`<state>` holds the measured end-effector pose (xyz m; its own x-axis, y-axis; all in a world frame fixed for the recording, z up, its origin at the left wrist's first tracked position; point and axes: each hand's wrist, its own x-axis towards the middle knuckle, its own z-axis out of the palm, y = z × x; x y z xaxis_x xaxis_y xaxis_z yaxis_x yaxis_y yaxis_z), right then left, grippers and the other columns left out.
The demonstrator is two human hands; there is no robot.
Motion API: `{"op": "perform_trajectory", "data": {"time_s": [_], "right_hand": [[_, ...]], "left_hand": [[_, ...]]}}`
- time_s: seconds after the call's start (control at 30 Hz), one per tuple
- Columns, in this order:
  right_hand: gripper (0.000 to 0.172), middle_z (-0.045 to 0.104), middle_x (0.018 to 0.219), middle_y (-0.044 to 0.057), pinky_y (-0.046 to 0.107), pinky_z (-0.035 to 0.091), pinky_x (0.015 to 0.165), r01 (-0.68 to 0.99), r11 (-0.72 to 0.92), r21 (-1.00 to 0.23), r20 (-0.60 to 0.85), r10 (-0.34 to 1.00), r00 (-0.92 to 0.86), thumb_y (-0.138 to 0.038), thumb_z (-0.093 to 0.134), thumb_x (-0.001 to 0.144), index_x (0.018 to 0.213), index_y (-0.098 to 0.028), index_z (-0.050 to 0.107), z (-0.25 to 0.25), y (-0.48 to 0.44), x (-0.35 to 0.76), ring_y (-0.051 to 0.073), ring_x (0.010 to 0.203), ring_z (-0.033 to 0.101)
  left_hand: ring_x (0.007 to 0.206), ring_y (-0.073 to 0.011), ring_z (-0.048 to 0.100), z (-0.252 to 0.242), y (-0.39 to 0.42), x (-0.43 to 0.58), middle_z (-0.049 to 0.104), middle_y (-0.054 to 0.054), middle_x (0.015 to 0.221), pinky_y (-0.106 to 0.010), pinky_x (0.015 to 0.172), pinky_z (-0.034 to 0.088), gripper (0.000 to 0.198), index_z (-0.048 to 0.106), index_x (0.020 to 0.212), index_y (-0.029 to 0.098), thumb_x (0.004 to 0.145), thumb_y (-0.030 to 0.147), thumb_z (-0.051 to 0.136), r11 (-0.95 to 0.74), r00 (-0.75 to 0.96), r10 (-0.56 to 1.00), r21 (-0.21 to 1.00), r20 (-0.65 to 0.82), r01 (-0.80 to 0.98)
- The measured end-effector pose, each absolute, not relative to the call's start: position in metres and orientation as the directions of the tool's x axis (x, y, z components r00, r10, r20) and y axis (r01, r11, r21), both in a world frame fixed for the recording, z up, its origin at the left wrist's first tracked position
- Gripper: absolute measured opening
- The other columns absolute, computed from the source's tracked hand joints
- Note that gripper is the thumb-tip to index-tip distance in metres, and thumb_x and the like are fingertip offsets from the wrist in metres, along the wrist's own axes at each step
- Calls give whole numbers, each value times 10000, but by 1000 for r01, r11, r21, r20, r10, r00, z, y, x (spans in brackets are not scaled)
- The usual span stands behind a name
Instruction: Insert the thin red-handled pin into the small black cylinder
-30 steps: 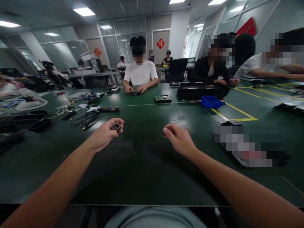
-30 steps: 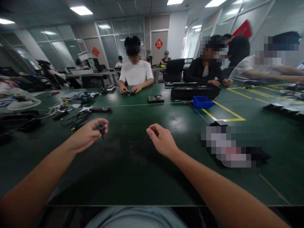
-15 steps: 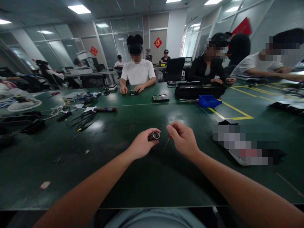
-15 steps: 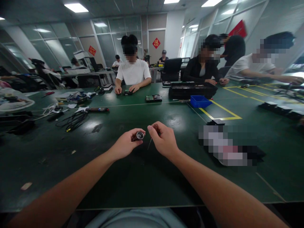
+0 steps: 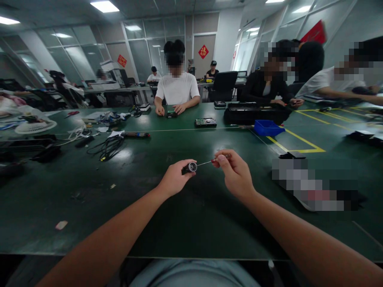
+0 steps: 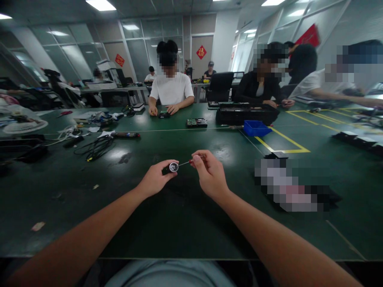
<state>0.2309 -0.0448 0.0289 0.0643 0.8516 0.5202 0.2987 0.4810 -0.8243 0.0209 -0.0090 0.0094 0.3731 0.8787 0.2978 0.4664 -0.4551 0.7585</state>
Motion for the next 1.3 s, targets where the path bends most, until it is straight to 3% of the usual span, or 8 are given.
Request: {"op": "perform_trajectory", "data": {"time_s": [0.43, 0.7, 0.93, 1.1, 1.3], "right_hand": [[235, 732, 841, 56, 348, 542, 710, 365, 449, -815, 498, 866, 47, -421, 529, 968, 984, -211, 633, 33, -45, 231, 195, 766, 696], [365, 603, 560, -15, 274, 365, 513, 586, 405, -702, 536, 842, 59, -494, 660, 869, 641, -221, 579, 37, -45, 234, 127, 496, 514], [182, 707, 785, 29, 307, 471, 614, 484, 464, -742, 528, 849, -5, -393, 622, 906, 936, -219, 664, 32, -43, 233, 176, 683, 645], [110, 702, 859, 30, 317, 482, 668, 440, 513, -737, 526, 844, -104, -286, 559, 922, 957, -229, 646, 32, -45, 235, 180, 752, 648], [280, 574, 611, -15, 293, 406, 558, 506, 441, -741, 477, 876, -64, -396, 470, 989, 894, -212, 660, 38, -47, 233, 146, 558, 551]], "left_hand": [[1205, -234, 600, 8, -10, 20, 672, -44, 1263, -423, 1102, 435, 406, 665, 1234, 249, 838, 181, 726, -467, 384, 871, 756, 305, 459], [1167, -221, 613, 5, -9, 19, 679, -34, 1231, -388, 1062, 456, 388, 671, 1214, 255, 837, 185, 733, -494, 400, 857, 742, 326, 453], [1166, -229, 611, 5, -8, 18, 676, -44, 1235, -404, 1067, 453, 385, 669, 1221, 248, 844, 194, 721, -481, 398, 863, 742, 309, 467], [1148, -231, 616, 5, -8, 18, 679, -46, 1221, -408, 1055, 457, 375, 670, 1210, 244, 843, 186, 717, -477, 396, 867, 732, 301, 487], [1121, -221, 621, 6, -9, 18, 685, -39, 1192, -387, 1029, 466, 370, 674, 1197, 240, 836, 172, 721, -493, 418, 856, 722, 303, 486]]}}
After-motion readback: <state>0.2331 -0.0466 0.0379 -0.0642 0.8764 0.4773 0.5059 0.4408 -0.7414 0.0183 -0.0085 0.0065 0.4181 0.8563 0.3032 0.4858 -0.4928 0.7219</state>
